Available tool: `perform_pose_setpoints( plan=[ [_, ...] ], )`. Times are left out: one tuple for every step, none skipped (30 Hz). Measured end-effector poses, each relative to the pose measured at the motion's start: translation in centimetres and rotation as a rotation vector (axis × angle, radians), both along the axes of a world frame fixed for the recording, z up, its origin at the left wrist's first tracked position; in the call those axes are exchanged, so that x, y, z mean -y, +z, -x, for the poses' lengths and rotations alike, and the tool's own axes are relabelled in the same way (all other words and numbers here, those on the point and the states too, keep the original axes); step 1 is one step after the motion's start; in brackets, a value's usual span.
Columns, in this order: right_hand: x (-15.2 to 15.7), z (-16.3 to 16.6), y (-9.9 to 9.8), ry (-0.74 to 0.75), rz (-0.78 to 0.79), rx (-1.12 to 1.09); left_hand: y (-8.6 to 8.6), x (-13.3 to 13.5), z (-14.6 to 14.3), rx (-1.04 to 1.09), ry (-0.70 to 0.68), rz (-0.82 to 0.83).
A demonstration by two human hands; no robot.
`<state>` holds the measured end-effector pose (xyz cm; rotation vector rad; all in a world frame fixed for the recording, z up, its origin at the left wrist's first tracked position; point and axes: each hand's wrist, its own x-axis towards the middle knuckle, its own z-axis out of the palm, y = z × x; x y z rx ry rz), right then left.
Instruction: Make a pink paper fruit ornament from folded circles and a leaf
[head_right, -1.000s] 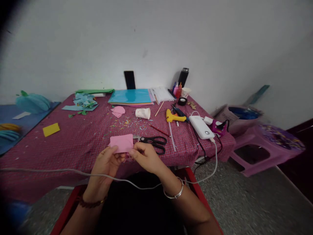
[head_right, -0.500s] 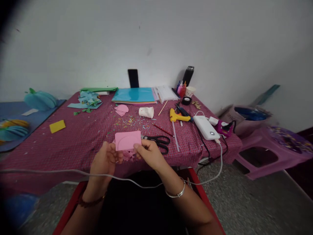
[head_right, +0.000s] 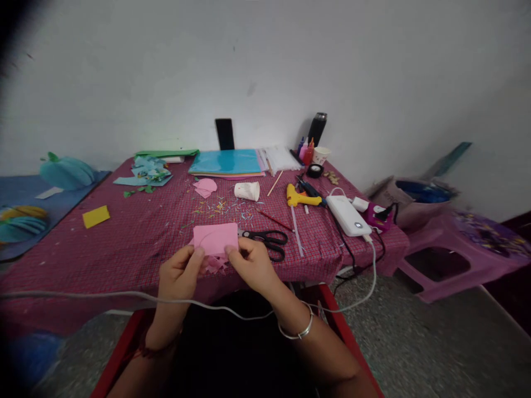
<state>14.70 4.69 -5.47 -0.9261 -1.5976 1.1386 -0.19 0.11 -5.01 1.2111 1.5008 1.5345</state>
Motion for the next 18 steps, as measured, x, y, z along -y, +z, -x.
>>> perform_pose_setpoints(
  plan=[
    [0.0, 0.0, 0.0, 0.0, -0.003, -0.005, -0.2, -0.1, -0.1, 0.018, -0.002, 0.002],
    [0.0, 0.0, 0.0, 0.002, -0.004, -0.014, -0.4, -0.3, -0.2, 0.04, -0.002, 0.003],
    [0.0, 0.0, 0.0, 0.008, -0.002, -0.026, -0.6, -0.4, -0.3, 0.066, -0.002, 0.006],
    [0.0, -0.1, -0.1, 0.018, 0.003, -0.042, -0.8, -0.5, -0.4, 0.098, -0.003, 0.009],
    [0.0, -0.1, -0.2, 0.035, 0.011, -0.061, -1.0, -0.6, -0.5, 0.135, -0.006, 0.011],
    [0.0, -0.2, -0.3, 0.058, 0.022, -0.085, -1.1, -0.6, -0.6, 0.177, -0.008, 0.014],
    [-0.1, -0.2, -0.5, 0.084, 0.033, -0.114, -1.2, -0.7, -0.7, 0.223, -0.011, 0.016],
    [-0.1, -0.2, -0.7, 0.111, 0.043, -0.147, -1.2, -0.8, -0.8, 0.27, -0.013, 0.018],
    [-0.2, -0.3, -0.9, 0.135, 0.051, -0.182, -1.2, -0.8, -0.8, 0.315, -0.015, 0.02],
    [-0.2, -0.3, -1.1, 0.156, 0.056, -0.214, -1.1, -0.8, -0.9, 0.355, -0.018, 0.022],
    [-0.3, -0.3, -1.3, 0.173, 0.06, -0.242, -1.0, -0.9, -0.9, 0.39, -0.022, 0.025],
    [-0.4, -0.3, -1.4, 0.189, 0.063, -0.262, -0.9, -0.9, -0.9, 0.42, -0.026, 0.029],
    [-0.4, -0.3, -1.5, 0.204, 0.067, -0.275, -0.7, -0.9, -0.9, 0.445, -0.033, 0.034],
    [-0.4, -0.3, -1.6, 0.218, 0.069, -0.283, -0.6, -0.8, -0.9, 0.466, -0.04, 0.039],
    [-0.4, -0.4, -1.6, 0.229, 0.071, -0.288, -0.4, -0.8, -1.0, 0.483, -0.046, 0.045],
    [-0.4, -0.4, -1.6, 0.238, 0.074, -0.29, -0.3, -0.8, -1.0, 0.498, -0.05, 0.05],
    [-0.3, -0.4, -1.6, 0.242, 0.076, -0.292, -0.2, -0.7, -1.0, 0.51, -0.052, 0.054],
    [-0.3, -0.4, -1.5, 0.245, 0.078, -0.293, -0.1, -0.7, -1.1, 0.521, -0.053, 0.058]
  ],
)
